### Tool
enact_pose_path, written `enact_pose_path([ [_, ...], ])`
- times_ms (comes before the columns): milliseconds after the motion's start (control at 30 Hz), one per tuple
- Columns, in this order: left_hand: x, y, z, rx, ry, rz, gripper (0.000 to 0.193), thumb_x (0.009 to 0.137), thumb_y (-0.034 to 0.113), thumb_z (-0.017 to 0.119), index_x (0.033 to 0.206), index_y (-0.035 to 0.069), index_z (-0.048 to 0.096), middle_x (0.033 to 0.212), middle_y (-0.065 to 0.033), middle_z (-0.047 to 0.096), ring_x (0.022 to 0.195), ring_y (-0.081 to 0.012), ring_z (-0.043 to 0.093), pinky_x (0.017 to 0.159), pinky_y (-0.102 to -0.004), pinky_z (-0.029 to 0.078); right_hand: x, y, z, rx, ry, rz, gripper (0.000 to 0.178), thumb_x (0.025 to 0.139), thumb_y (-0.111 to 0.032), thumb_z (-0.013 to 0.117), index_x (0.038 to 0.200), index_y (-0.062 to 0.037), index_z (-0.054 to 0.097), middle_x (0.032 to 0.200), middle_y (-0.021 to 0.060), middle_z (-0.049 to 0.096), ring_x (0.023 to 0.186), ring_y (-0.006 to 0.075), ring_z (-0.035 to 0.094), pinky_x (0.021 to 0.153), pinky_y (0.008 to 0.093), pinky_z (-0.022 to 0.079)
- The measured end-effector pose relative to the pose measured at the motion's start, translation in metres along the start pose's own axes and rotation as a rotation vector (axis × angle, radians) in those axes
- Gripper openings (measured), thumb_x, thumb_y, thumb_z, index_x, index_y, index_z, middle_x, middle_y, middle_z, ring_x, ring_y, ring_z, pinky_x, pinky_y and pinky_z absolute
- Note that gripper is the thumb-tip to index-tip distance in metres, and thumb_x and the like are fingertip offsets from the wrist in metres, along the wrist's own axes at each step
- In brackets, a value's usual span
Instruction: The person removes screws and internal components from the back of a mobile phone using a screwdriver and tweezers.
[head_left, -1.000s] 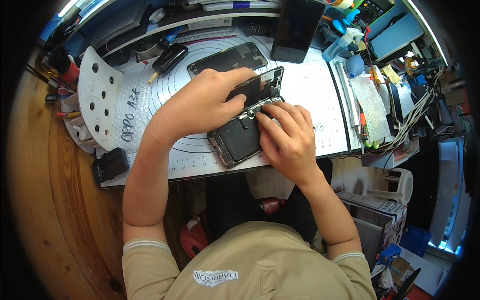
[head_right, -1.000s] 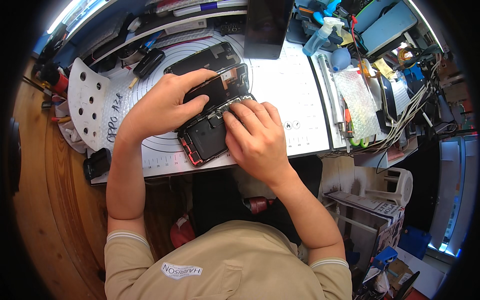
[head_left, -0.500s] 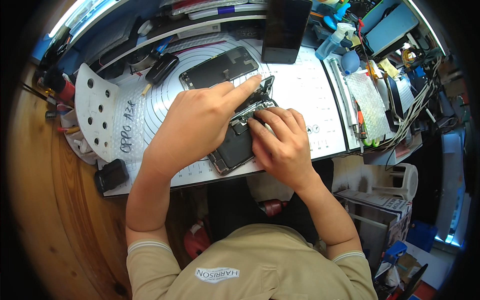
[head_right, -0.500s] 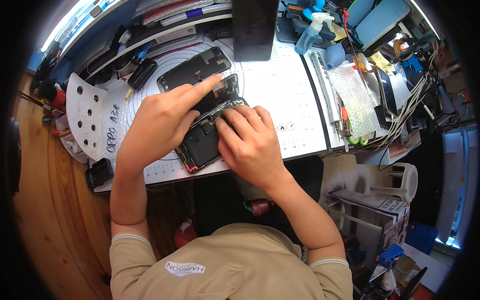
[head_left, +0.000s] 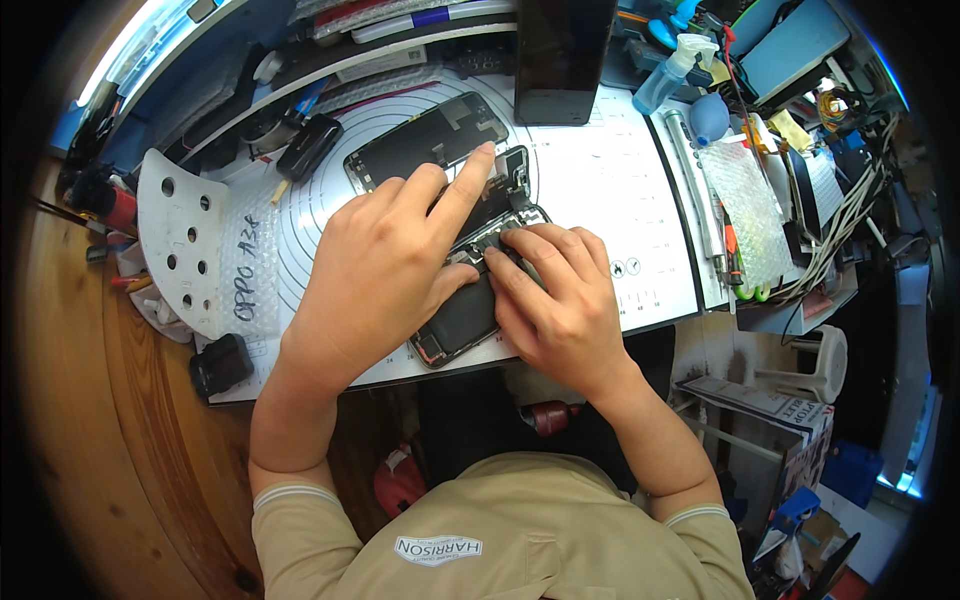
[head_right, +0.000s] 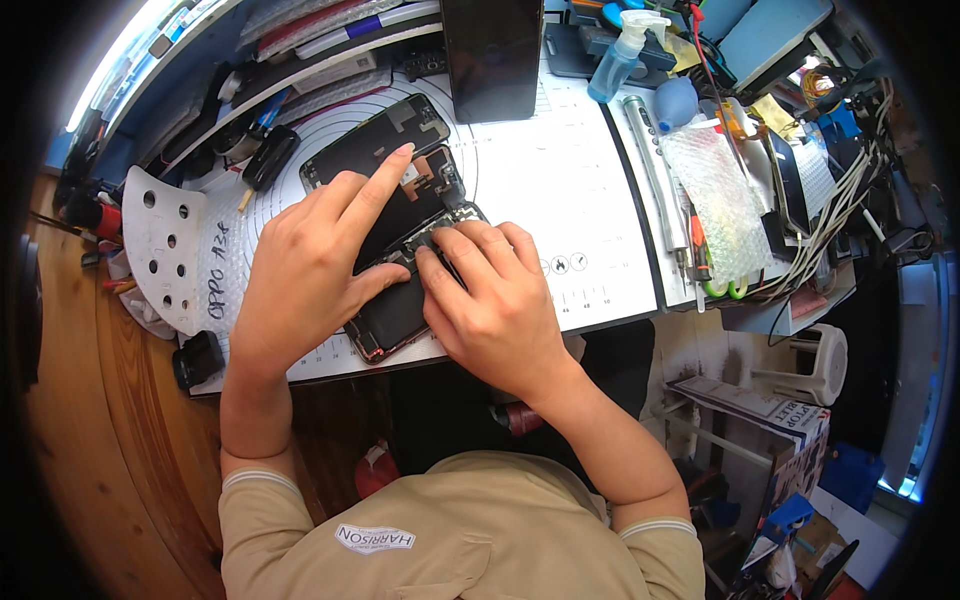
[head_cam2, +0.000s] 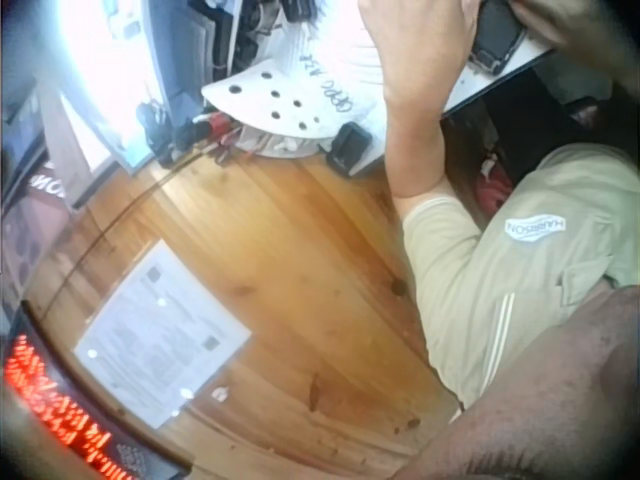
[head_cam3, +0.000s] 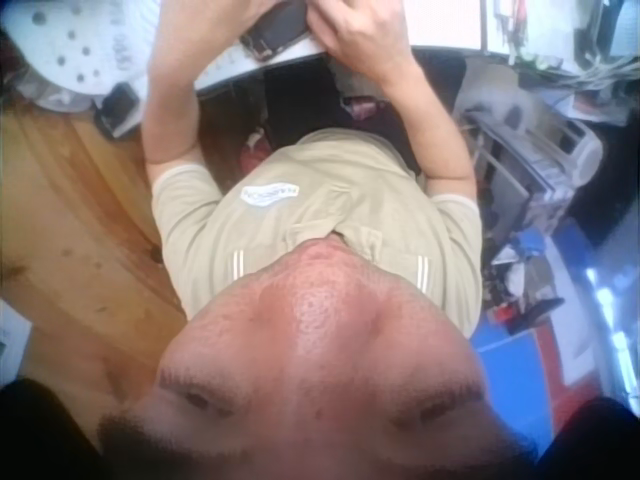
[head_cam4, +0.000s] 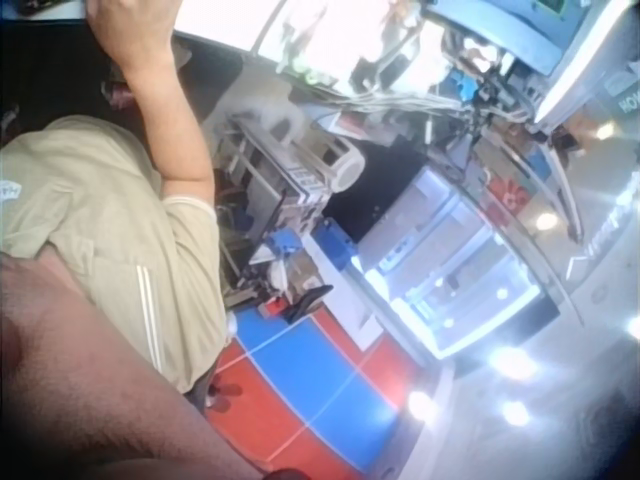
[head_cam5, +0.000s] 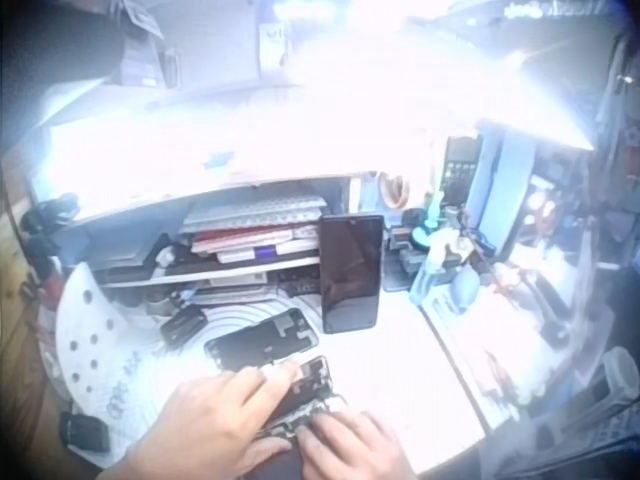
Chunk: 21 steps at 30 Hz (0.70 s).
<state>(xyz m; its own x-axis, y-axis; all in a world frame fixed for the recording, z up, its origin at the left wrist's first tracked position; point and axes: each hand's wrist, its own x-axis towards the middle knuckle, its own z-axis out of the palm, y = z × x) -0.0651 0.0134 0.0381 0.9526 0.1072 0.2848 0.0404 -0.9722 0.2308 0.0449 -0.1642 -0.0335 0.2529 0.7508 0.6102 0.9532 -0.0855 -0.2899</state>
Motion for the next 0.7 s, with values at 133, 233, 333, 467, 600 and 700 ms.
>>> enact_pose_path([
  [133,0.0022,0.0027,-0.0014,0.004,-0.019,-0.012,0.104,0.07,0.014,0.091,0.163,0.013,0.046,0.102,-0.0105,0.061,0.089,-0.0322,0.063,0.079,-0.0443,0.052,-0.0011,0.0016,-0.0002,0.01,0.005,0.005,0.031,0.081,-0.007,0.078,0.111,0.0008,0.074,0.117,0.0137,0.068,0.113,0.0317,0.064,0.097,0.0489,0.048],
  [233,0.0019,0.0022,0.0,0.005,-0.033,-0.032,0.105,0.069,0.015,0.091,0.163,0.013,0.046,0.102,-0.0105,0.06,0.089,-0.0321,0.063,0.079,-0.0442,0.052,-0.0003,0.0011,-0.0013,0.02,0.0,0.003,0.032,0.081,-0.006,0.078,0.111,0.0015,0.074,0.117,0.0141,0.067,0.112,0.0315,0.064,0.096,0.0487,0.048],
  [333,-0.002,0.0014,0.001,0.006,-0.002,-0.045,0.105,0.068,0.015,0.091,0.163,0.013,0.047,0.102,-0.0105,0.06,0.088,-0.032,0.062,0.079,-0.0441,0.052,0.0016,-0.0002,0.0004,0.03,-0.012,-0.009,0.032,0.081,-0.006,0.077,0.112,0.0018,0.074,0.119,0.0143,0.067,0.11,0.0313,0.063,0.095,0.0485,0.048],
  [467,-0.0031,0.0014,0.0006,0.009,0.013,-0.039,0.103,0.068,0.016,0.091,0.161,0.012,0.049,0.104,-0.0094,0.062,0.088,-0.0299,0.063,0.079,-0.0427,0.052,0.0029,-0.0027,-0.0013,0.007,0.044,0.036,0.03,0.082,-0.004,0.077,0.111,0.002,0.074,0.12,0.0146,0.068,0.109,0.0324,0.063,0.095,0.0481,0.047],
  [600,-0.0008,0.0017,0.0008,0.011,0.008,-0.023,0.102,0.068,0.016,0.092,0.161,0.011,0.049,0.103,-0.0084,0.062,0.088,-0.0284,0.063,0.079,-0.042,0.052,-0.0039,0.0008,-0.0005,-0.012,0.14,0.201,0.028,0.082,0.001,0.076,0.11,0.0022,0.075,0.121,0.0148,0.068,0.111,0.0345,0.062,0.097,0.0471,0.045],
  [700,-0.0027,0.001,0.0022,0.009,0.015,-0.023,0.104,0.067,0.016,0.092,0.161,0.011,0.048,0.102,-0.0083,0.061,0.087,-0.0287,0.063,0.078,-0.0424,0.052,-0.0009,-0.0006,-0.0015,-0.014,0.137,0.247,0.027,0.083,0.003,0.074,0.11,0.0023,0.075,0.123,0.0152,0.067,0.113,0.0358,0.061,0.098,0.0462,0.044],
])
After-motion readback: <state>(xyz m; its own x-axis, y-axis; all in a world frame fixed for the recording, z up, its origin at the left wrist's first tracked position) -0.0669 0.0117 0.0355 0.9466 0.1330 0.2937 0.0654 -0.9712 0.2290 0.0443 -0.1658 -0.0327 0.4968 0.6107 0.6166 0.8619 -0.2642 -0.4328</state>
